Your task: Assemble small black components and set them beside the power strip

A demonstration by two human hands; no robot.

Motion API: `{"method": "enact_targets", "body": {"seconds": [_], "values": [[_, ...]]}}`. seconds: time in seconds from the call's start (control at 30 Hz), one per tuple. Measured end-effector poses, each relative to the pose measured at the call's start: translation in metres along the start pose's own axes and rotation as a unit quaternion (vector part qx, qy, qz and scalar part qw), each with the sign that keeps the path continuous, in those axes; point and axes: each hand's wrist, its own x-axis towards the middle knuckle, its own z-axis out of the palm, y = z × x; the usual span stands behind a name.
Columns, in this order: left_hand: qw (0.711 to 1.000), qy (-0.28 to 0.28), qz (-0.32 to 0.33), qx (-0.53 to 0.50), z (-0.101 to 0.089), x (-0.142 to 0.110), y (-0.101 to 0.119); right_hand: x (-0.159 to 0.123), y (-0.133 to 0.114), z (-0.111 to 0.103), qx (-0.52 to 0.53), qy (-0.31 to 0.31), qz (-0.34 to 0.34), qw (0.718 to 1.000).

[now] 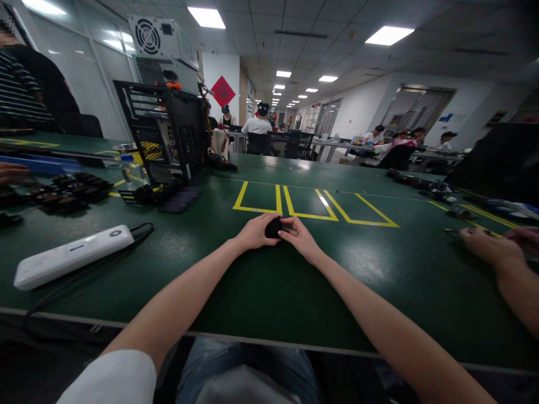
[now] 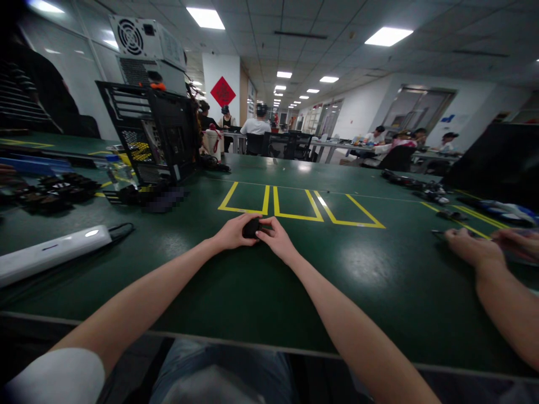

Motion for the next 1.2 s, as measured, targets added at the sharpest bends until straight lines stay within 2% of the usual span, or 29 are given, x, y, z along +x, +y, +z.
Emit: {"method": "enact_targets", "body": {"seconds": [0.23,0.37,0.47,0.63,0.9,0.97,1.1,1.2], "values": [[1.000,-0.005,-0.003,-0.003,-0.0012,0.0000,0.0011,0.0005,-0.0003,-0.0016,-0.016,0.021,0.026,0.999],[1.000,-0.005,0.002,-0.004,-0.0014,-0.0002,0.0010,0.0021,0.0007,-0.0041,-0.015,-0.002,0.057,0.998],[1.000,-0.003,0.002,-0.002,-0.0004,0.0000,0.0001,0.0026,0.0018,-0.0037,0.004,-0.011,0.041,0.999],[1.000,0.000,-0.007,-0.002,0.0004,0.0002,0.0003,0.0015,0.0022,-0.0012,0.006,0.009,0.015,1.000],[1.000,-0.006,-0.002,-0.006,-0.0020,0.0002,0.0015,0.0040,0.0053,-0.0044,-0.014,0.019,0.050,0.998],[1.000,-0.008,-0.002,-0.005,-0.0023,0.0001,0.0014,0.0042,0.0044,-0.0051,-0.012,0.007,0.061,0.998],[1.000,-0.006,-0.002,-0.002,-0.0025,-0.0003,0.0019,0.0026,0.0007,-0.0050,0.018,-0.023,0.042,0.999],[1.000,-0.004,-0.003,0.002,-0.0021,-0.0005,0.0024,0.0014,0.0001,-0.0042,0.020,-0.021,0.032,0.999]]}}
